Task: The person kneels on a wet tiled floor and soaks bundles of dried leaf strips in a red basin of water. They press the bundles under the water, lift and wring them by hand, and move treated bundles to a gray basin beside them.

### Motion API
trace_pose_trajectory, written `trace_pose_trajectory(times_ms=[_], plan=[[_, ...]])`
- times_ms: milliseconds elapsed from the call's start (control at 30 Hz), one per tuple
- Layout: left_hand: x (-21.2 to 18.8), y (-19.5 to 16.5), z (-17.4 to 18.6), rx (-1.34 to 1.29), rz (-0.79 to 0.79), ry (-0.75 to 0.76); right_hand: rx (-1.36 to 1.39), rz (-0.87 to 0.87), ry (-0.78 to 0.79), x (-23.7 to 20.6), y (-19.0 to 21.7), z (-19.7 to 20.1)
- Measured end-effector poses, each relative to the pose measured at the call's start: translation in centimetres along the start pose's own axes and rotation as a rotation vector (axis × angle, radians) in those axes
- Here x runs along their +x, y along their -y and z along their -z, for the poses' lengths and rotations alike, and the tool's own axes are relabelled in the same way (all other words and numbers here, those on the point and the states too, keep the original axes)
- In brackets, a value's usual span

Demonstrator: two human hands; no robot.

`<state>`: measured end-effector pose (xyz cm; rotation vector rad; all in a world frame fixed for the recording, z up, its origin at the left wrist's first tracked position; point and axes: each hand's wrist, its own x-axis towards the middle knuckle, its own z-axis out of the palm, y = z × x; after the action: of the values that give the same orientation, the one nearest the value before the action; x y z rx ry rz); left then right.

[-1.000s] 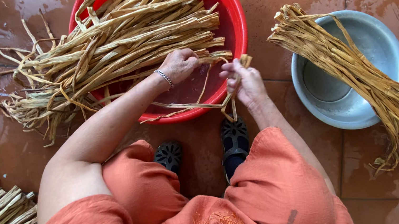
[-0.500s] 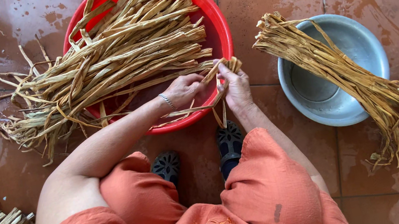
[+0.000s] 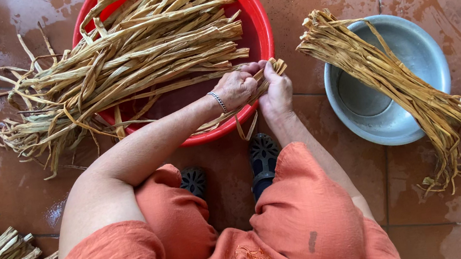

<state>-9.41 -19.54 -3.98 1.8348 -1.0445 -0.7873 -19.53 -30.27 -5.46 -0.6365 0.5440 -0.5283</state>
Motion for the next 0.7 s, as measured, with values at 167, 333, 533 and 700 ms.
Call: trace_pose_trajectory(times_ms=[167,333,533,700], plan=[[0.0,-1.4,0.2,0.084,0.127,0.090,0.129,-0.079,-0.160,2.3,2.5,1.2],[-1.6,-1.1,-0.1,0.127,0.049,0.179,0.280,0.008,-0.121,5.0,6.4,3.7],[-2.6,0.0,0.0,0.161,0.088,0.149,0.202,0.089,-0.234,7.2,9.3,6.9],[-5.4,1.9,1.6,0.241,-0.031,0.181,0.235,0.189,-0.417,7.6,14.6,9.9]])
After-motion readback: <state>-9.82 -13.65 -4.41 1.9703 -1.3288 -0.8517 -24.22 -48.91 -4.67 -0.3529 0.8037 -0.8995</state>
